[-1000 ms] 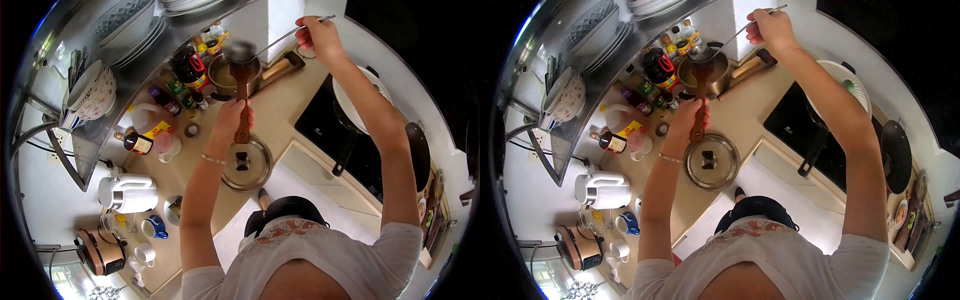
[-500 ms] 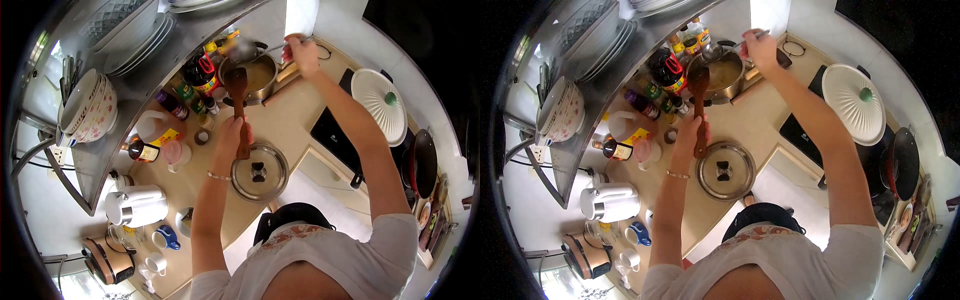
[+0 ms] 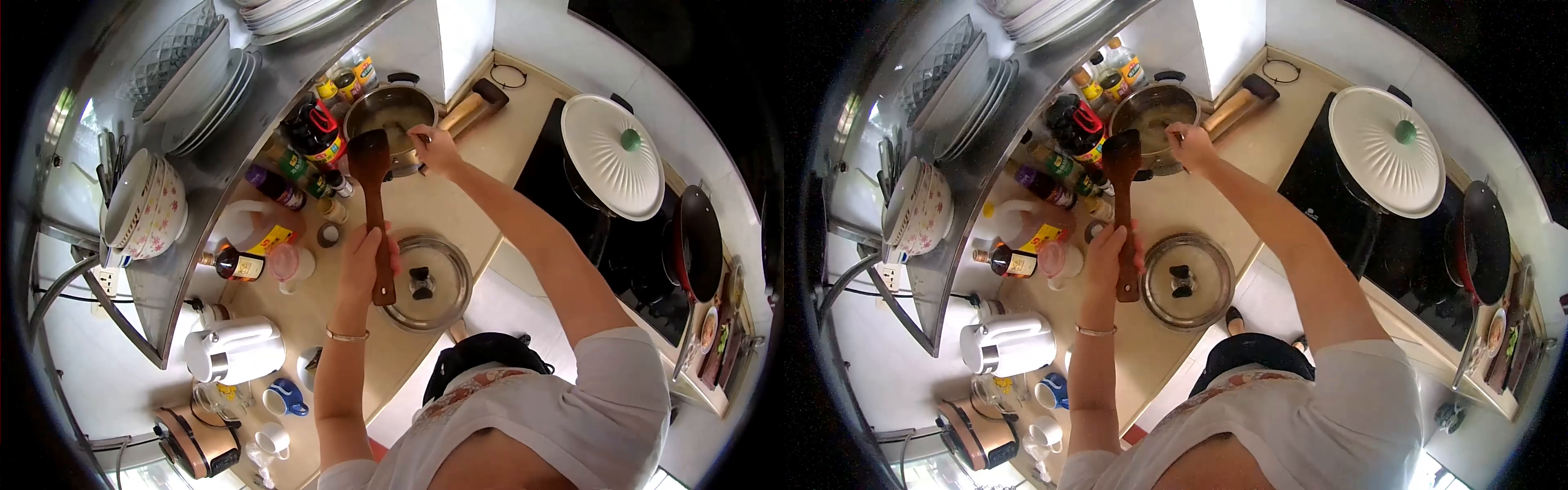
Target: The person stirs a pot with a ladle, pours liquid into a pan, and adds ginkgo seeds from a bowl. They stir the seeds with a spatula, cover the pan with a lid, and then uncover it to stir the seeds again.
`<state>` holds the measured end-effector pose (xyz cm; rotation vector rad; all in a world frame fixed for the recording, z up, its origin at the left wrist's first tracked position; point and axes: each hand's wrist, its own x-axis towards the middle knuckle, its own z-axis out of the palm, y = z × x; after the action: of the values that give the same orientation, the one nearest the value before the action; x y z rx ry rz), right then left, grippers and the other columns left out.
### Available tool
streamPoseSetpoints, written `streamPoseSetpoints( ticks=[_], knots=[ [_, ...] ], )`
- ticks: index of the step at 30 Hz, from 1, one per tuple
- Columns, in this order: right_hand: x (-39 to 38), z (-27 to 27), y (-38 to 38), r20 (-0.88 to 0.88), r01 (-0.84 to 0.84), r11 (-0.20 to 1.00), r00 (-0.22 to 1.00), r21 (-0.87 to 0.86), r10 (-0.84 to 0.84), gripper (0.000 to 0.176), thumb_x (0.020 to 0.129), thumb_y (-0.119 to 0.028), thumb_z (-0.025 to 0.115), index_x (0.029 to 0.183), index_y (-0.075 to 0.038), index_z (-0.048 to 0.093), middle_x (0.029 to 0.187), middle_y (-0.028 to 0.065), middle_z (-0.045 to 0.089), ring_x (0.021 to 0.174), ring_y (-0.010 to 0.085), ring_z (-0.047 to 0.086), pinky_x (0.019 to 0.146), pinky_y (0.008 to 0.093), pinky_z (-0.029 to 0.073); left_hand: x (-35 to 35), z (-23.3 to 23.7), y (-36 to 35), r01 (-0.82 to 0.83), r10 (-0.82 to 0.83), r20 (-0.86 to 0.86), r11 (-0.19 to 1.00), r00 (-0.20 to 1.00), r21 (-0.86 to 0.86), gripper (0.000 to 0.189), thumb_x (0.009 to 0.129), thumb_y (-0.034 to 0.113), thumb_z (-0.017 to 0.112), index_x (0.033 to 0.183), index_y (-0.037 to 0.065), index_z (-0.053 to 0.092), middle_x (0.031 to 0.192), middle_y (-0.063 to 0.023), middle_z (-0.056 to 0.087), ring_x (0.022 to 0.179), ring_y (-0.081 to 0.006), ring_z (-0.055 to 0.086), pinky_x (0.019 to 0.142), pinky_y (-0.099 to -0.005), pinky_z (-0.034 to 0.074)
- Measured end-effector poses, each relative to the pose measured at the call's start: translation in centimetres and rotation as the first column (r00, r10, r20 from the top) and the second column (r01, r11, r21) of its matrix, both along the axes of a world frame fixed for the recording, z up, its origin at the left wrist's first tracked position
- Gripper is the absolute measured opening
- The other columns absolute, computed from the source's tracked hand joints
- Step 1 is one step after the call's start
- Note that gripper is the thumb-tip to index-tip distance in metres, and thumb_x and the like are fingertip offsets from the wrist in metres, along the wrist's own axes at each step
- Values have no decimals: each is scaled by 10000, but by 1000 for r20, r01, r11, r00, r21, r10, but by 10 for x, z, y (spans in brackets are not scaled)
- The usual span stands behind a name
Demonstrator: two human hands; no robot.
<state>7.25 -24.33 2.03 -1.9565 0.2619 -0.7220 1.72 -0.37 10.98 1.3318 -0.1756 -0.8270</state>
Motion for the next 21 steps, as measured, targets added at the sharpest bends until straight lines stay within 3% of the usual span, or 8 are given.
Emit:
streamPoseSetpoints(
  ticks=[3, 6, 7, 8, 9, 12, 18, 21],
  knots=[
    [-11, 24, 10, -266, 145, 846, 964, 512, -4, 244, 741, -140, 584, 959, -38, 545, 695, 68, 595, 552, 178, 582, 495, 310, 470, -10, 18, -1, 12, -13, 28, 998, 1000, 55, 197, 880, 163, 383, 975, 16, 473, 655, -56, 519, 457, -126, 479, 416, -246, 408],
    [2, -23, -8, -316, 113, 861, 947, 496, 58, 434, 709, -179, 626, 1068, -2, 458, 652, 43, 567, 508, 135, 563, 425, 284, 466, -17, 39, -5, 49, -52, 11, 988, 999, 150, 197, 872, 173, 411, 981, 27, 486, 632, -44, 519, 453, -120, 480, 404, -244, 408],
    [-9, -18, -7, -469, 237, 943, 877, 235, -103, 455, 684, -201, 645, 1044, 13, 467, 657, 58, 582, 504, 160, 570, 452, 304, 474, -21, 50, -10, 78, -84, 19, 977, 996, 198, 202, 869, 178, 418, 989, 31, 487, 624, -42, 518, 449, -118, 480, 398, -244, 406],
    [-20, -24, -3, -394, 253, 822, 918, 511, -37, 471, 675, -204, 632, 1058, 19, 470, 652, 66, 591, 510, 190, 579, 516, 335, 488, -25, 58, -15, 136, -145, 33, 974, 989, 183, 208, 869, 181, 420, 994, 29, 487, 629, -43, 520, 444, -119, 479, 396, -243, 405],
    [-25, -35, -9, -681, -126, 985, 732, -121, 10, 197, 709, -122, 574, 861, -2, 538, 611, 91, 597, 522, 163, 601, 477, 288, 484, -29, 67, -21, 186, -197, 46, 967, 979, 172, 214, 868, 184, 422, 1000, 28, 488, 635, -44, 521, 439, -120, 477, 393, -242, 403],
    [-112, -1, 29, -312, 225, 686, 950, 692, 3, 430, 707, -72, 538, 1099, 88, 457, 598, 98, 583, 520, 172, 581, 490, 267, 482, -47, 89, -50, 340, -355, 80, 928, 932, 156, 216, 874, 172, 409, 994, 16, 497, 645, -54, 514, 424, -131, 467, 387, -252, 397],
    [-303, 50, 41, 71, -92, 310, 994, 946, 77, 373, 800, -77, 487, 1121, 94, 408, 800, 140, 561, 670, 209, 593, 609, 292, 520, -133, 111, -137, 619, -628, 79, 777, 774, 113, 245, 858, 209, 449, 1001, 19, 509, 660, -40, 502, 459, -103, 456, 411, -234, 375],
    [-395, 70, 31, 65, -57, 305, 998, 951, -19, 305, 850, -177, 444, 1076, 26, 447, 875, 148, 543, 755, 207, 584, 695, 320, 506, -185, 96, -187, 750, -751, 63, 660, 657, 45, 256, 861, 202, 449, 1011, 2, 507, 686, -47, 511, 492, -106, 475, 434, -233, 388]
  ],
)
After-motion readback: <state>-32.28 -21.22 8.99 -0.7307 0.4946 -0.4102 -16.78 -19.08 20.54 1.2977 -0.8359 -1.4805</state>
